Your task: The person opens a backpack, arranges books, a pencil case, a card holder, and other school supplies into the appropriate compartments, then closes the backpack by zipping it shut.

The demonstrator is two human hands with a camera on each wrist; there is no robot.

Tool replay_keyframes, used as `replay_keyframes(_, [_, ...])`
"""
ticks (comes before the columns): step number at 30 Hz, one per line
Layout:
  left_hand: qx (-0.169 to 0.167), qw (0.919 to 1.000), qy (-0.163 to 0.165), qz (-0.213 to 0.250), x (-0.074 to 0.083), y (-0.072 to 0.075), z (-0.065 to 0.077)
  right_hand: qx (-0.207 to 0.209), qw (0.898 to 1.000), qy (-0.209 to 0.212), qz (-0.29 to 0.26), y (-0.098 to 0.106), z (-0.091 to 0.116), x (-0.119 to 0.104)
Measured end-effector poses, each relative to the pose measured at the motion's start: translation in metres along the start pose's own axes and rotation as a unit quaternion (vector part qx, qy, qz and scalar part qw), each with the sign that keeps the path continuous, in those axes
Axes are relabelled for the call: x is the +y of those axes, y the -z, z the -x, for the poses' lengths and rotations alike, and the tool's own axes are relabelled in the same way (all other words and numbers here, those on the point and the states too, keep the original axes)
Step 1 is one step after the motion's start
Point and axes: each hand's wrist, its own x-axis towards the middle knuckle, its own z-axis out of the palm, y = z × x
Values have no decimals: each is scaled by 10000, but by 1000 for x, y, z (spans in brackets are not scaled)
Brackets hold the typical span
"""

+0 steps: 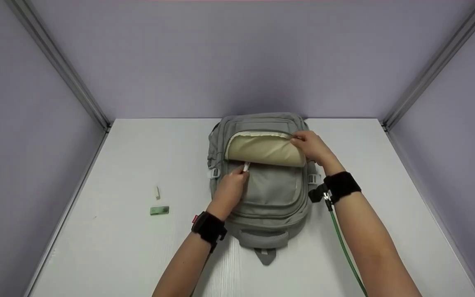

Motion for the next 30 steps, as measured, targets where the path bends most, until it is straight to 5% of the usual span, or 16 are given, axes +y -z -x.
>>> replay_keyframes(8, [545,9983,-207,11,-11,15,19,161,9996,33,242,-3,0,2])
replay_keyframes(13, [960,9953,70,-134,-36,31,34,187,9997,-6,143,-4,1,3])
replay_keyframes(21, [545,9805,1756,-698,-94,55,61,257,9992,97,284,-5,1,6])
replay_keyframes(30, [-583,9312,3507,-803,-144,56,99,156,9997,-16,164,-8,-2,8])
